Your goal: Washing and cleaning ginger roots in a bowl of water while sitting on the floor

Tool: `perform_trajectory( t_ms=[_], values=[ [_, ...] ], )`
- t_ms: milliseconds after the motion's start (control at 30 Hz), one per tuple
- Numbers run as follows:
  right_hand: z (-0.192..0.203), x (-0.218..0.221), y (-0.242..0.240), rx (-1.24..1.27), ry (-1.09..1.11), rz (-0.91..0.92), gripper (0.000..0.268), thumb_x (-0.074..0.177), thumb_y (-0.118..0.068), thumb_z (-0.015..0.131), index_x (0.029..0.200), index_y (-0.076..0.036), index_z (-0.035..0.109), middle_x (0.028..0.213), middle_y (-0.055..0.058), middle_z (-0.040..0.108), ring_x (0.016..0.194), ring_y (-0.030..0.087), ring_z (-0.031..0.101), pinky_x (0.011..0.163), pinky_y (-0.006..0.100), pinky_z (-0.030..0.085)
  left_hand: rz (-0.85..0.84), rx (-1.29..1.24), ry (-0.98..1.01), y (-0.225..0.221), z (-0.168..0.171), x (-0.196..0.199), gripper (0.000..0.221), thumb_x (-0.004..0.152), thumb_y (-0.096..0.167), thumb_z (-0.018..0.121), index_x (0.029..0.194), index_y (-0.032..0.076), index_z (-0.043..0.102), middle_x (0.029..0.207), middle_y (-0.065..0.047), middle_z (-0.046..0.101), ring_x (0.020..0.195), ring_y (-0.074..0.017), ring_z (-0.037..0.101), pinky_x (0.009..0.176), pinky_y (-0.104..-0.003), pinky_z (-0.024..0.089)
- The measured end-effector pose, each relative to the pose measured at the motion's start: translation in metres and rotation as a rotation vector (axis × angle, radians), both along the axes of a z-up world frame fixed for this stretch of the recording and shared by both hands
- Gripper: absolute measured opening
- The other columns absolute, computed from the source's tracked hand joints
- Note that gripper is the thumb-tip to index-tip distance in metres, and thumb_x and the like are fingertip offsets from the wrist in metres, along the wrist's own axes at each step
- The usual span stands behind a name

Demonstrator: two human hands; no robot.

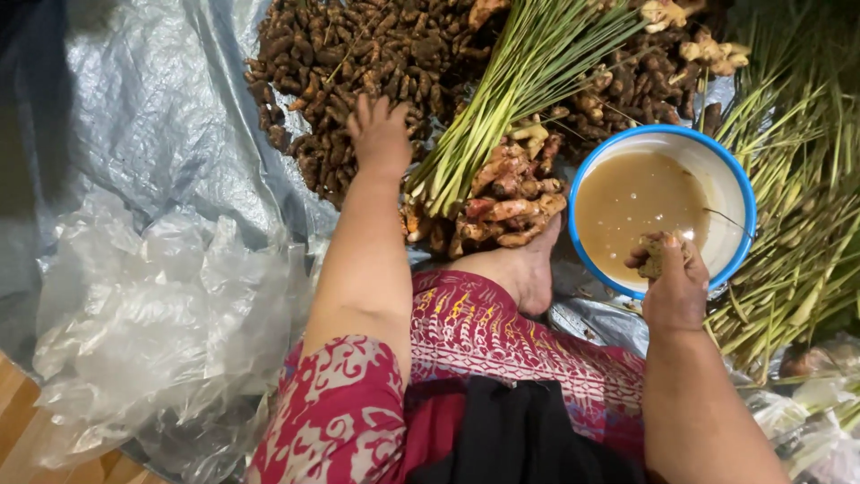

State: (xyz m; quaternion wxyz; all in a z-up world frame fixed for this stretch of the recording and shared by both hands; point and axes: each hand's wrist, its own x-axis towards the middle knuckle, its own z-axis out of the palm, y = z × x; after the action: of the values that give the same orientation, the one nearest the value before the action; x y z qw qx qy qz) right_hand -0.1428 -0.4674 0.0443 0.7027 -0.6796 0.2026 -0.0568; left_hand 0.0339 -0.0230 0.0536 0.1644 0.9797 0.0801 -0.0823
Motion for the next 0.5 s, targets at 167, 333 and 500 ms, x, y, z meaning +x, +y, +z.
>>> perform_trajectory(
  t_ms=[167, 333, 500],
  values=[
    [0.018, -0.001, 0.008, -0.039, -0.011, 0.042, 0.031, 0.113, -0.030, 0.048, 0.118, -0.003, 0.063, 0.094, 0.013, 0.065, 0.082, 0.023, 0.065, 0.077, 0.035, 0.057, -0.148, 0.080, 0.214, -0.027, 0.026, 0.021, 0.083, 0.082, -0.027, 0.047, 0.147, 0.024, 0.047, 0.171, -0.012, 0.004, 0.153, -0.0420, -0.013, 0.125, -0.062, -0.003],
    [0.015, -0.003, 0.007, -0.090, -0.013, 0.056, 0.033, 0.114, -0.032, 0.046, 0.121, -0.005, 0.064, 0.092, 0.012, 0.063, 0.084, 0.024, 0.064, 0.078, 0.037, 0.055, -0.344, 0.292, 0.299, -0.038, 0.011, 0.053, 0.097, 0.080, -0.034, 0.049, 0.155, 0.025, 0.037, 0.170, -0.016, -0.008, 0.152, -0.0445, -0.018, 0.124, -0.066, 0.001],
    [0.002, -0.002, 0.004, -0.004, -0.046, 0.044, 0.029, 0.112, -0.026, 0.050, 0.120, 0.000, 0.061, 0.096, 0.015, 0.062, 0.085, 0.025, 0.063, 0.076, 0.038, 0.057, -0.489, 0.688, 0.330, -0.045, -0.017, 0.080, 0.104, 0.087, -0.014, 0.069, 0.164, 0.035, 0.018, 0.171, -0.011, -0.018, 0.152, -0.0451, -0.020, 0.122, -0.068, -0.002]
  ],
)
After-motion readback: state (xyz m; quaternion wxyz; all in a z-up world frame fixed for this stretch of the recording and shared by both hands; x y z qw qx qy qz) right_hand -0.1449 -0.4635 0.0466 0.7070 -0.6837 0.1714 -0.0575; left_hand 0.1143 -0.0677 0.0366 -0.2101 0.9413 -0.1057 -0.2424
